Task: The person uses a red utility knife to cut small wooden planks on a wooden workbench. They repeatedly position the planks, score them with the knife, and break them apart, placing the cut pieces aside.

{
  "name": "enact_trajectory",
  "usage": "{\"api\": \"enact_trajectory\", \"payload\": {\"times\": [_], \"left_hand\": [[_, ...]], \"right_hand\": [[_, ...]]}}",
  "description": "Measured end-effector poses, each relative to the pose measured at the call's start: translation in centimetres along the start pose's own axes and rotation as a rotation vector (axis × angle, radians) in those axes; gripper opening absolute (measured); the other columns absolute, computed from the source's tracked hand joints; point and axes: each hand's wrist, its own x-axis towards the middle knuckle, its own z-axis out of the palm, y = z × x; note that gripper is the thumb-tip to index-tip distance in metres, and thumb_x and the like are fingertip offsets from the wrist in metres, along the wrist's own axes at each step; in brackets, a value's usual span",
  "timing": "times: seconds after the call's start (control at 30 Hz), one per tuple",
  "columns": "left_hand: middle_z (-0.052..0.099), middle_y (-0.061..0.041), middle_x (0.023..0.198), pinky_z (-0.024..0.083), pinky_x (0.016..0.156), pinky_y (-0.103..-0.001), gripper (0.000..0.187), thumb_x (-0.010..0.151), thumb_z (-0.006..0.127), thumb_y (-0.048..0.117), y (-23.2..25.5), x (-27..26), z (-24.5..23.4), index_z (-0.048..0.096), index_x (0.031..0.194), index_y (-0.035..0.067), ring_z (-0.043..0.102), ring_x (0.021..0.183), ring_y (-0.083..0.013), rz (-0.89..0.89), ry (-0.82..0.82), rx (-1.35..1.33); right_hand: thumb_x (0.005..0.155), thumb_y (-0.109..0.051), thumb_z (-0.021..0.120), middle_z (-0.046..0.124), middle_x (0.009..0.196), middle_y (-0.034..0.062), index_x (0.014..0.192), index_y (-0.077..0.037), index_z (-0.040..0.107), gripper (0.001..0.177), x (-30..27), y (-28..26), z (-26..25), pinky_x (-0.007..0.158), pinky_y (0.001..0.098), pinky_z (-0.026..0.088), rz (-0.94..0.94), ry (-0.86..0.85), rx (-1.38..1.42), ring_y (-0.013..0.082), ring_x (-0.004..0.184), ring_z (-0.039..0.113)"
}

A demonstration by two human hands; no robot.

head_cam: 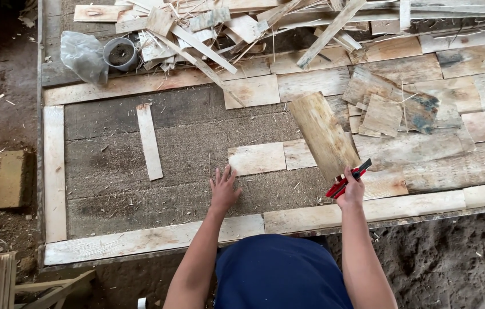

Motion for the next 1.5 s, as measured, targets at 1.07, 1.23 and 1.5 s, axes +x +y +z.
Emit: {"api": "enact_trajectory", "payload": {"times": [1.07,1.23,1.5], "left_hand": [[0.020,-0.007,0.168,0.027,0.111,-0.081,0.129,0.060,0.096,0.038,4.4,10.2,-1.5,0.021,0.163,0.018,0.014,0.157,-0.0351,0.071,-0.143,0.190],[0.017,-0.009,0.168,0.029,0.112,-0.080,0.126,0.061,0.096,0.038,3.9,10.5,-1.0,0.024,0.162,0.015,0.012,0.157,-0.0366,0.071,-0.165,0.172],[0.016,-0.010,0.167,0.029,0.114,-0.078,0.124,0.061,0.096,0.036,3.9,10.6,-1.3,0.026,0.161,0.014,0.011,0.158,-0.0369,0.079,-0.163,0.110]], "right_hand": [[0.094,-0.023,0.083,0.056,0.084,0.0072,0.106,-0.011,0.051,0.036,3.1,-0.6,-1.8,0.055,0.0291,0.056,-0.047,0.031,-0.081,0.0244,0.061,0.066],[0.093,-0.022,0.083,0.053,0.088,0.0056,0.108,-0.009,0.052,0.037,4.0,-0.1,-1.8,0.055,0.0285,0.057,-0.035,0.040,-0.054,0.0252,0.065,0.067],[0.093,-0.021,0.083,0.050,0.090,0.0046,0.105,-0.009,0.053,0.035,4.3,0.1,-1.1,0.055,0.0272,0.056,-0.024,0.025,-0.042,0.0263,0.070,0.068]]}}
